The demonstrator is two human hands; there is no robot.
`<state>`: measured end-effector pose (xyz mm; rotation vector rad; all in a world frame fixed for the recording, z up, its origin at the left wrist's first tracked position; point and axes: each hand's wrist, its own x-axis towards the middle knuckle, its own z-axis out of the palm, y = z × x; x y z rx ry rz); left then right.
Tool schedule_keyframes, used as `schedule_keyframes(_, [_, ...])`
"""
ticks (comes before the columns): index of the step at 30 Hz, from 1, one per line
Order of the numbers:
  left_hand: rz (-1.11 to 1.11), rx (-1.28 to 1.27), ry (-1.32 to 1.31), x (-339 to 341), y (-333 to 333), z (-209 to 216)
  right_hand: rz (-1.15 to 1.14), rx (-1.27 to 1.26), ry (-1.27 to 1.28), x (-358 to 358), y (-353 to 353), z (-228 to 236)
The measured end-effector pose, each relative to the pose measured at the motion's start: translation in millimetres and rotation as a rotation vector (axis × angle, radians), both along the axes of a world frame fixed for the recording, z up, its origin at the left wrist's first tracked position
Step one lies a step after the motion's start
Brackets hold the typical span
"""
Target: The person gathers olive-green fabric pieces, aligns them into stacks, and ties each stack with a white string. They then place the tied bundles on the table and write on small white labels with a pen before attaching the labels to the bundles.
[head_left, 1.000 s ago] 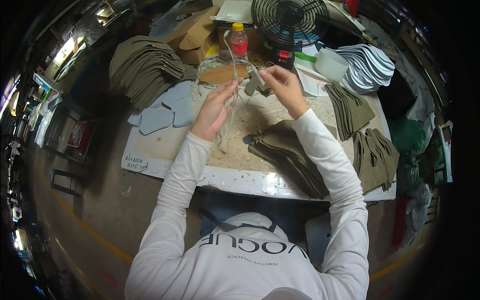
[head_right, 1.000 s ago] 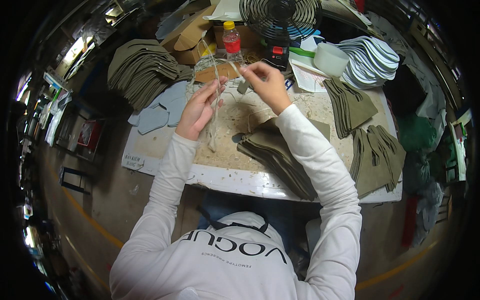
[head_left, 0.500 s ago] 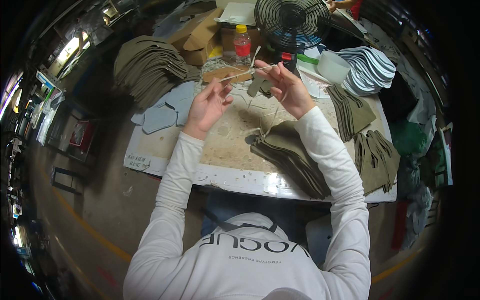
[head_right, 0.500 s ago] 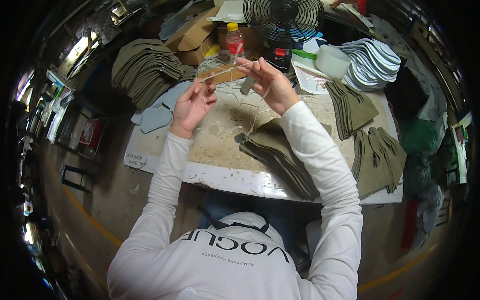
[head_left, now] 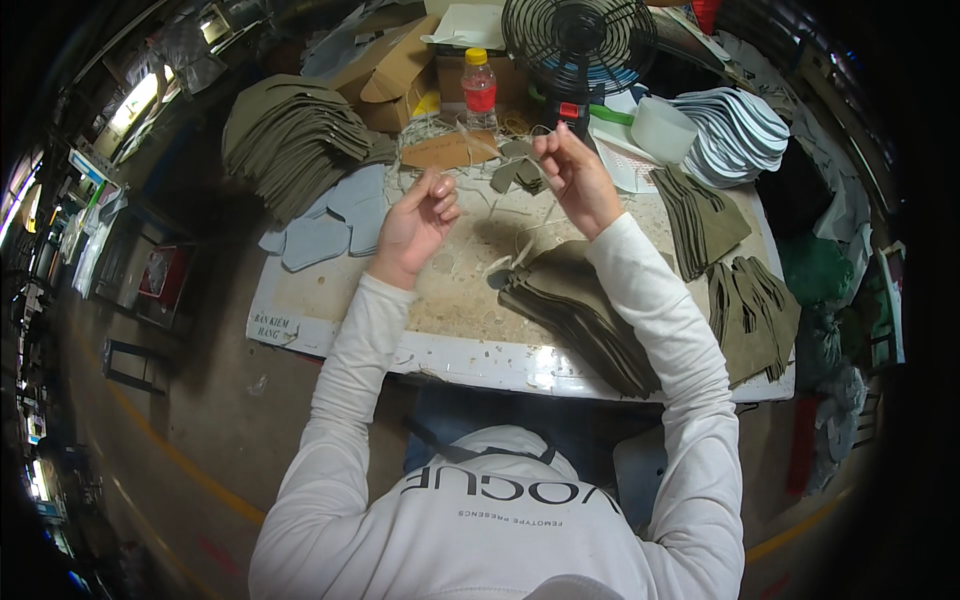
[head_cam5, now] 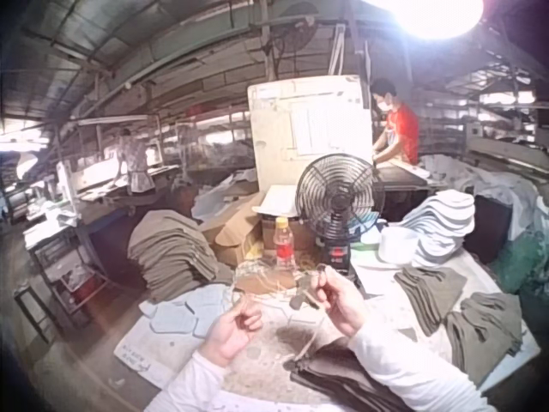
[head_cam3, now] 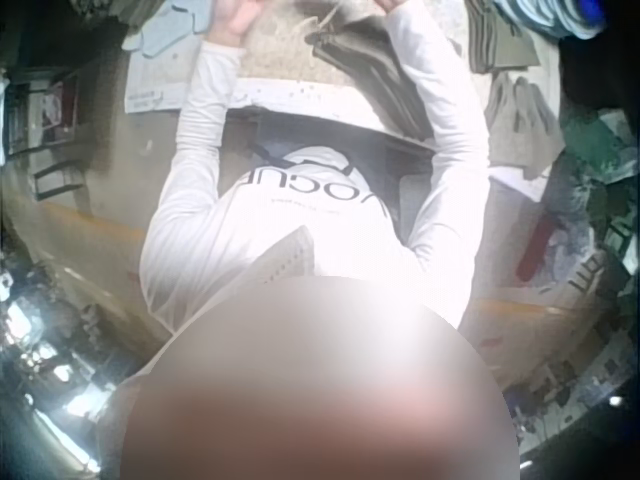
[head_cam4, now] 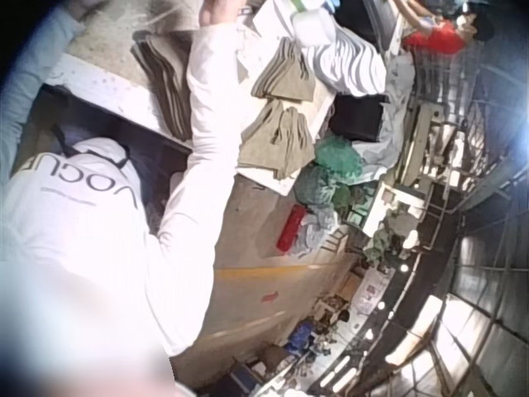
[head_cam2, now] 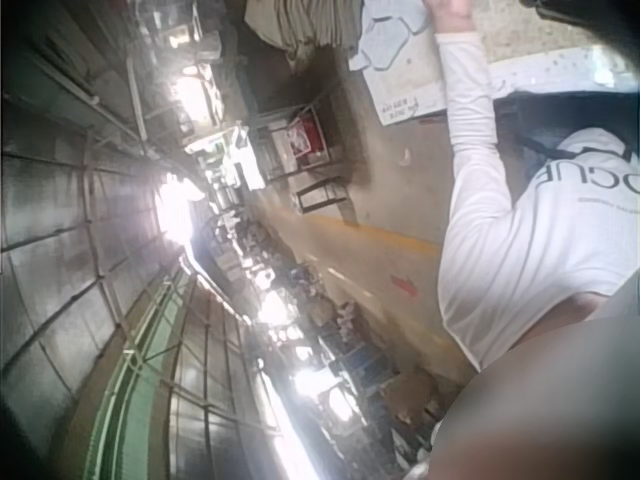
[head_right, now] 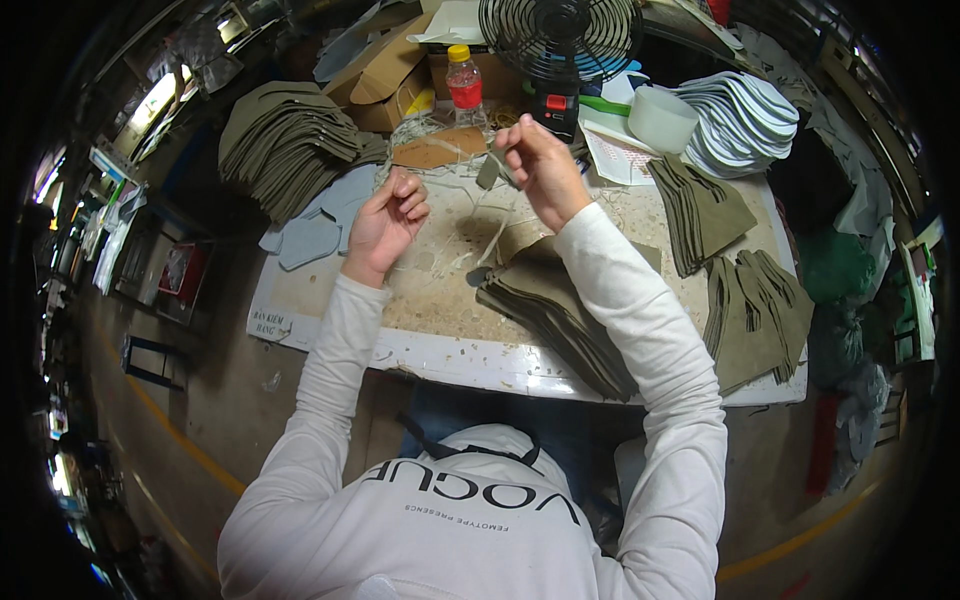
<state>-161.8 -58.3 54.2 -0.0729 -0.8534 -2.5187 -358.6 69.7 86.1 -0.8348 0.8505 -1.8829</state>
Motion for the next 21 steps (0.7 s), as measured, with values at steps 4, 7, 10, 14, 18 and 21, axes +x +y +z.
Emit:
schedule_keyframes(4, [0.074, -0.026, -0.074, 5, -2, 0, -0.003, 0.014, 0.018, -4, 0, 1])
schedule_keyframes(7, [0.261, -0.061, -0.146, 7, -1, 3, 0.023, 0.012, 0.084, -1, -1, 8])
schedule_keyframes(10, [0.383, -0.341, -0.324, 22, -9, 12, -0.067, 0.139, 0.249, -9, 12, 29])
schedule_keyframes(14, [0.223, -0.558, -0.419, 62, -23, 28, 0.222, 0.165, 0.452, -43, 68, 74])
schedule_keyframes(18, [0.140, -1.005, -0.339, 97, 1, 37, 0.065, 0.356, 0.751, -41, 187, 82])
schedule_keyframes(21, [-0.286, -1.343, -0.361, 104, 25, 43, 0.207, 0.466, 0.938, -16, 257, 58])
